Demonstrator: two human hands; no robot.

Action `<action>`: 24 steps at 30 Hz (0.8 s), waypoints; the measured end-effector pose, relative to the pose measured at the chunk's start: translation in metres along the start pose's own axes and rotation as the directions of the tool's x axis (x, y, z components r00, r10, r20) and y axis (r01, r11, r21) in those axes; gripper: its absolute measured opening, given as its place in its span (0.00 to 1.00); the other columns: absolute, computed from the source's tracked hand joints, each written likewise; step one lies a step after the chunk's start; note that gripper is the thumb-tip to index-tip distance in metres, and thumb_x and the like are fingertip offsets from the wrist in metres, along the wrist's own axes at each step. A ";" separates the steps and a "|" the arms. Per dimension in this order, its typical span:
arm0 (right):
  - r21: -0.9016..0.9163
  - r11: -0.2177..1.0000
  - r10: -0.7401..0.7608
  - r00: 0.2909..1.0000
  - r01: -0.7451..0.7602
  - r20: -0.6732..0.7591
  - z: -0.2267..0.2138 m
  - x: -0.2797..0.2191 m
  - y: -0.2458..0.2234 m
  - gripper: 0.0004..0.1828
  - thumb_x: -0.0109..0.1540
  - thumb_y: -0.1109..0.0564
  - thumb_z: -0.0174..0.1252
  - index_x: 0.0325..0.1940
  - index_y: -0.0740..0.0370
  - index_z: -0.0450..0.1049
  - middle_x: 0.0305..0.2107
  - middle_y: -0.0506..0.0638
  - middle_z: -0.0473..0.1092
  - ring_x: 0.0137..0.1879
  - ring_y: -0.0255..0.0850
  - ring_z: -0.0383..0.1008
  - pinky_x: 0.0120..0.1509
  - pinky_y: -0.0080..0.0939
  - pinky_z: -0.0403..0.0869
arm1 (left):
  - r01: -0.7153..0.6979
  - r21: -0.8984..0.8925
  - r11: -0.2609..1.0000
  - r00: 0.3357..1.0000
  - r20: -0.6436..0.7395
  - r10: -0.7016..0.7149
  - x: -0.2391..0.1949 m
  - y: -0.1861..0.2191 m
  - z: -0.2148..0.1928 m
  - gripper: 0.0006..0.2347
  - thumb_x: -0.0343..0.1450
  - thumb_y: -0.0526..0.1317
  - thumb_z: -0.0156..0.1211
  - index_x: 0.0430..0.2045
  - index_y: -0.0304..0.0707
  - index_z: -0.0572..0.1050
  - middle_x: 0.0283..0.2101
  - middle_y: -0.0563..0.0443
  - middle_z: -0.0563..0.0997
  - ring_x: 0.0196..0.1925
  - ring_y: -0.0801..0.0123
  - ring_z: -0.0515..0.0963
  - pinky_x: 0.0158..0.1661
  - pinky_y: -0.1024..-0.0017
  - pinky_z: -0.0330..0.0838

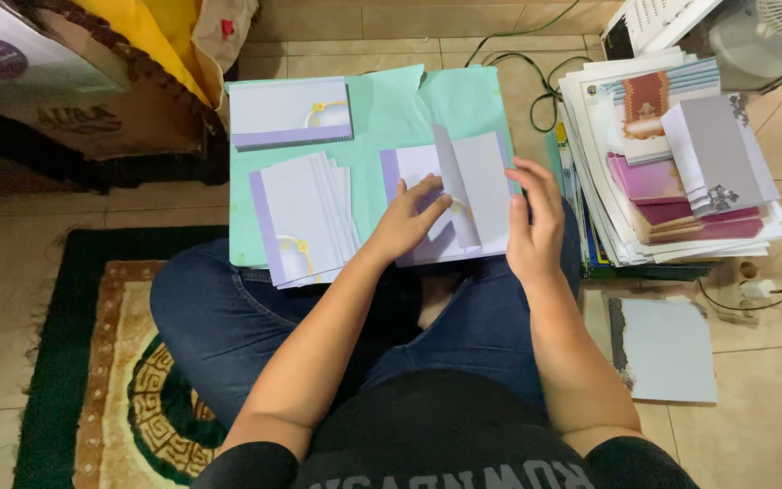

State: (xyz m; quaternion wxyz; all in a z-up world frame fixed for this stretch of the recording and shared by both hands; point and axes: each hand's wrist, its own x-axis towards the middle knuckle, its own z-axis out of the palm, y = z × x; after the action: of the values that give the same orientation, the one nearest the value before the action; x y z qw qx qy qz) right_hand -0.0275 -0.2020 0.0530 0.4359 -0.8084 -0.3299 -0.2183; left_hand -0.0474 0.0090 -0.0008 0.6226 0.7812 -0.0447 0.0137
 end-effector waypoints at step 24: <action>-0.391 0.893 0.037 0.828 0.224 0.559 0.052 -0.054 0.050 0.33 0.65 0.58 0.44 0.77 0.63 0.56 0.73 0.57 0.56 0.79 0.49 0.51 0.79 0.56 0.49 | 0.062 0.891 0.449 0.982 0.026 -0.188 0.047 -0.020 0.028 0.29 0.75 0.43 0.38 0.75 0.39 0.47 0.78 0.42 0.48 0.79 0.48 0.43 0.72 0.43 0.35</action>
State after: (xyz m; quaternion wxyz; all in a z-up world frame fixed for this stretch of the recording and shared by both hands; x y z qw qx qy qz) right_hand -0.0252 -0.1965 -0.0370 0.1160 -0.8960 -0.4235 -0.0661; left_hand 0.0003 -0.0166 -0.0230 0.1211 0.9909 -0.0110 -0.0584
